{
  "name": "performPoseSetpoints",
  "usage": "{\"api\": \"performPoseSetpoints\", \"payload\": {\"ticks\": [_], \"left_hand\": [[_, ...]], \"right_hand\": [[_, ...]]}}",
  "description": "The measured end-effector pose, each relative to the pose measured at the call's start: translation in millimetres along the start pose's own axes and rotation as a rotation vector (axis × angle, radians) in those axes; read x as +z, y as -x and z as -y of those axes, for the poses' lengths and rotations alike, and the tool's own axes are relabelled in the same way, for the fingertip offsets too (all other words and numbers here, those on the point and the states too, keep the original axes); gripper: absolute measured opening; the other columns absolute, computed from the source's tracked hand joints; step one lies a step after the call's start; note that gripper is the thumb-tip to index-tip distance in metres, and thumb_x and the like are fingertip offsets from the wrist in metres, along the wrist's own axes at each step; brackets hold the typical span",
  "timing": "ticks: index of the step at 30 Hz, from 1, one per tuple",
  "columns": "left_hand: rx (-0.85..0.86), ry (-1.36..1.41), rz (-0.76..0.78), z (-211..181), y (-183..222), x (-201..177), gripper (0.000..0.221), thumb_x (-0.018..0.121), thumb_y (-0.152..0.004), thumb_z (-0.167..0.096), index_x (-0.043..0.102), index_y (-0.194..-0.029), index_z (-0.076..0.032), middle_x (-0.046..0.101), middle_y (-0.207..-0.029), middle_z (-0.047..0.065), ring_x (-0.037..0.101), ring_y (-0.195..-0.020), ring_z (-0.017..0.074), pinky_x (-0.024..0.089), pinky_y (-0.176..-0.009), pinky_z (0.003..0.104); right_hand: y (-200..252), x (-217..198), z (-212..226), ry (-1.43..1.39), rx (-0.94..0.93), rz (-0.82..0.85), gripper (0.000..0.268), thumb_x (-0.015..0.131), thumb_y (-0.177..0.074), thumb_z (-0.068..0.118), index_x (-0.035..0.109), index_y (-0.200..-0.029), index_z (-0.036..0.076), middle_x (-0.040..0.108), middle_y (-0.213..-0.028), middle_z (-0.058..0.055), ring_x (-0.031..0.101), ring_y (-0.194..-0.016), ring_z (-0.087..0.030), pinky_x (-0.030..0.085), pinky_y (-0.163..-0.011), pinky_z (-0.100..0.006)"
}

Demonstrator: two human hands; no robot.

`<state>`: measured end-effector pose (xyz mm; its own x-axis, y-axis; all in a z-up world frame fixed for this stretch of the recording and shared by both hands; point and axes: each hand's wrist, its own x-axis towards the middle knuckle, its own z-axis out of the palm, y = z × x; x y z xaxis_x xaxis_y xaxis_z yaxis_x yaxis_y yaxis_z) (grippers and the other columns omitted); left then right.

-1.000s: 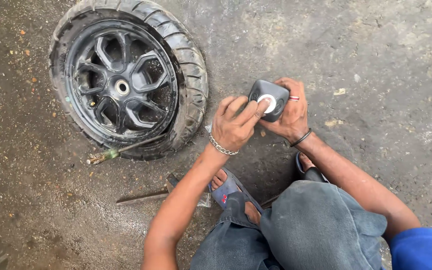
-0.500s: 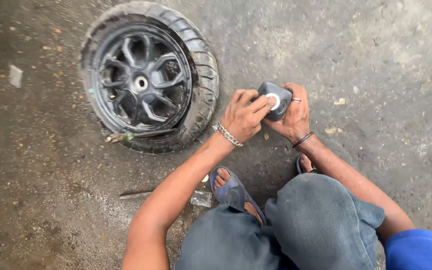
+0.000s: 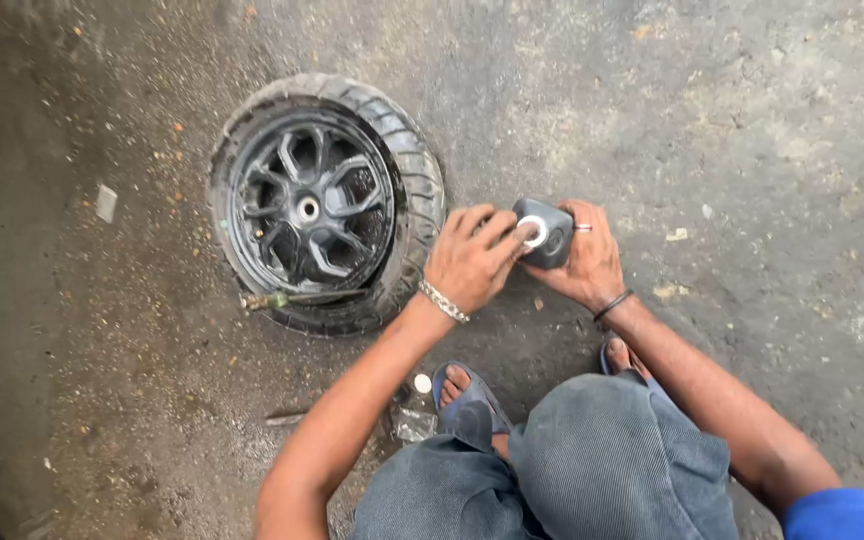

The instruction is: The person sits on the floor next to a detached motorcycle tire, opens a small packet and works material at the rim area. They then pour red liquid from a plastic bottle into the tire bead area, press along the tire with both hands, and finally lift and move the tire.

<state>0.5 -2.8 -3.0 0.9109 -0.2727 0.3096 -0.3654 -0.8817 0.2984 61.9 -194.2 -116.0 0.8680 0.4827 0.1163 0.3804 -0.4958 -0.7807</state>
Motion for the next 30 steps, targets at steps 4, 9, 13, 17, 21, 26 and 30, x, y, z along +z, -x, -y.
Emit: {"api": "performPoseSetpoints", "payload": {"ticks": [4,9,13,17,21,26,30], "left_hand": [[0.056,-0.143,0.079,-1.8,16.5,18.8,0.039,0.07,-0.092,-0.009,0.068,-0.13,-0.007,0.063,-0.12,0.005,0.056,-0.117,0.0248,0.048,-0.1,0.042],[0.008,-0.123,0.037,-11.3,13.4,14.3,0.047,0.068,-0.086,-0.006,0.065,-0.132,-0.01,0.062,-0.115,0.004,0.056,-0.11,0.0256,0.047,-0.097,0.044],[-0.131,-0.073,0.062,-23.4,11.0,15.2,0.047,0.07,-0.088,-0.008,0.064,-0.134,-0.012,0.06,-0.11,0.005,0.056,-0.106,0.0269,0.047,-0.093,0.043],[-0.189,-0.035,0.101,-24.8,2.9,10.4,0.044,0.071,-0.089,-0.008,0.064,-0.133,-0.009,0.059,-0.107,0.005,0.056,-0.104,0.0263,0.045,-0.09,0.043],[-0.171,-0.023,0.167,-24.4,-4.3,7.4,0.05,0.067,-0.077,-0.003,0.066,-0.127,-0.007,0.059,-0.106,0.005,0.055,-0.101,0.0269,0.044,-0.086,0.042],[-0.192,-0.012,0.187,-20.4,-6.9,10.8,0.039,0.067,-0.076,-0.002,0.068,-0.115,-0.009,0.059,-0.105,0.004,0.053,-0.097,0.0271,0.044,-0.086,0.041],[-0.168,0.011,0.216,-15.1,-19.2,-2.3,0.033,0.067,-0.077,-0.003,0.069,-0.109,-0.011,0.058,-0.104,0.004,0.052,-0.098,0.028,0.044,-0.083,0.041]], "right_hand": [[3.5,-1.0,3.5,-0.051,0.045,-0.009,0.079,0.094,-0.066,0.031,0.052,-0.127,0.004,0.06,-0.12,-0.017,0.058,-0.113,-0.037,0.051,-0.093,-0.048],[0.6,-3.2,5.8,-0.061,-0.039,-0.05,0.08,0.094,-0.061,0.026,0.053,-0.126,0.003,0.061,-0.122,-0.016,0.058,-0.113,-0.038,0.051,-0.094,-0.049],[3.0,-2.9,7.8,-0.074,-0.044,-0.065,0.077,0.094,-0.063,0.025,0.054,-0.125,0.003,0.06,-0.124,-0.016,0.057,-0.114,-0.039,0.051,-0.095,-0.049],[1.2,-2.1,5.7,-0.084,-0.071,-0.07,0.078,0.094,-0.063,0.026,0.054,-0.125,0.002,0.06,-0.124,-0.017,0.057,-0.114,-0.039,0.051,-0.094,-0.049],[1.4,-3.5,4.7,-0.072,-0.094,-0.065,0.077,0.094,-0.064,0.027,0.054,-0.125,0.002,0.06,-0.124,-0.017,0.057,-0.113,-0.038,0.051,-0.093,-0.049],[1.6,-4.3,4.9,-0.059,-0.11,-0.071,0.076,0.093,-0.066,0.028,0.053,-0.126,0.003,0.059,-0.124,-0.017,0.057,-0.113,-0.038,0.051,-0.093,-0.049],[-1.4,-2.2,4.0,-0.041,-0.055,-0.046,0.074,0.094,-0.066,0.032,0.055,-0.123,0.005,0.06,-0.12,-0.015,0.058,-0.111,-0.037,0.051,-0.091,-0.049]]}}
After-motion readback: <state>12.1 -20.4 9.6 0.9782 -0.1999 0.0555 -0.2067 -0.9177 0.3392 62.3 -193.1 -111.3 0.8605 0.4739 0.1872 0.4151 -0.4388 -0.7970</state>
